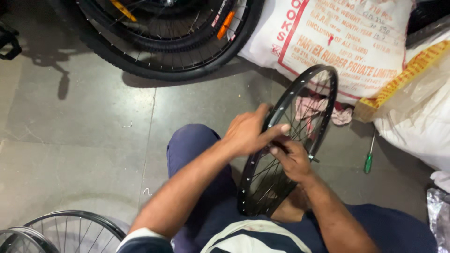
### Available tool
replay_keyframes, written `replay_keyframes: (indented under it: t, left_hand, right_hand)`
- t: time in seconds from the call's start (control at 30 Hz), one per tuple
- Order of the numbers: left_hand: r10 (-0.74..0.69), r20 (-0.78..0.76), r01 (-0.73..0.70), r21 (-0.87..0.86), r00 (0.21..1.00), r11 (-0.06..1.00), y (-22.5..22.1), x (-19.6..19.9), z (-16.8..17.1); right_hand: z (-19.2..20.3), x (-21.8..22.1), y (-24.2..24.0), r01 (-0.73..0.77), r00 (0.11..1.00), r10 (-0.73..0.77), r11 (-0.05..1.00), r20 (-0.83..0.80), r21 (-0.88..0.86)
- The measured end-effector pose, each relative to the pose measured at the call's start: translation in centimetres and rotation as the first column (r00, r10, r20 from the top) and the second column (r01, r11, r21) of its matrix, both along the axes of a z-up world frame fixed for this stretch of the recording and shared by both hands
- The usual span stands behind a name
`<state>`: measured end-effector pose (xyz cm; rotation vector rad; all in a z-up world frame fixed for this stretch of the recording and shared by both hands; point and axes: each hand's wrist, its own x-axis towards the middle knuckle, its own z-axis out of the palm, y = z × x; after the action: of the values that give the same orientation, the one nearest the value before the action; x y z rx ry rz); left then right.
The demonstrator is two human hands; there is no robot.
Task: The person threads spokes through a bicycle wheel rim and hub by hand, turning the rim to reach different sections.
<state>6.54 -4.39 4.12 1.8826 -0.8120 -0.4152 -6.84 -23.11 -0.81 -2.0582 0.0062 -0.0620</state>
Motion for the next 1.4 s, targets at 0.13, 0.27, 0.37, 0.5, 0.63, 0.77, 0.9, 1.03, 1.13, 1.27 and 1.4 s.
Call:
replay_keyframes:
  t: [0.13,0.27,0.37,0.5,0.63,0.77,0.9,1.03,1.13,1.27,1.4]
  left_hand:
    - [-0.033,0.080,0.025,0.098,0.996,0.995,-1.0,-0.5,0.7]
    - [0.025,0.044,-0.027,0.030,0.999,0.999,2.3,-3.9,-0.1]
    - [0.053,0.045,-0.052,-0.035,0.998,0.998,3.7,-6.2,-1.2]
    - [0.045,0.052,-0.038,-0.117,0.998,0.992,4.4,-6.3,-2.0]
    - [0.029,0.070,-0.028,-0.015,0.997,0.999,4.7,-5.7,-2.5]
    - [0.024,0.090,-0.028,0.051,0.996,0.998,4.8,-5.6,-3.0]
    - [0.035,0.113,-0.035,-0.001,0.993,0.999,4.5,-5.6,-3.3]
    - [0.002,0.107,-0.003,0.008,0.994,1.000,4.3,-5.8,-3.8]
    - [0.049,0.139,-0.047,-0.016,0.989,0.999,4.3,-5.6,-3.7]
    - [0.000,0.133,-0.002,0.016,0.991,1.000,4.2,-5.4,-3.9]
    - [0.002,0.202,-0.013,0.052,0.979,0.999,4.2,-5.3,-3.8]
  right_hand:
    - [-1.0,0.3,-0.6,0.073,0.987,-0.010,0.914,-0.158,0.399]
    - [1.3,-3.1,0.5,0.119,0.991,-0.135,0.932,0.022,0.342]
    - [2.1,-2.6,1.5,0.203,0.930,-0.224,0.974,0.291,0.100]
    - [1.9,-0.2,1.4,0.144,0.949,-0.114,0.986,0.293,-0.082]
    - [0.8,2.0,-0.2,0.232,0.970,-0.223,0.968,-0.093,0.099]
    - [1.5,2.3,-1.2,-0.034,0.970,0.116,0.935,-0.216,0.352]
    - [1.2,2.7,-0.5,0.022,0.972,0.071,0.922,-0.225,0.387]
    - [-0.9,1.2,2.3,0.329,0.821,0.160,0.653,0.548,-0.682]
    - [-0.2,1.3,2.0,0.292,0.952,-0.137,0.680,0.275,-0.672]
    - [1.1,2.0,-1.6,-0.029,0.992,0.072,0.934,-0.108,0.357]
    - [-1.4,1.6,1.8,0.294,0.950,-0.306,0.941,0.056,0.166]
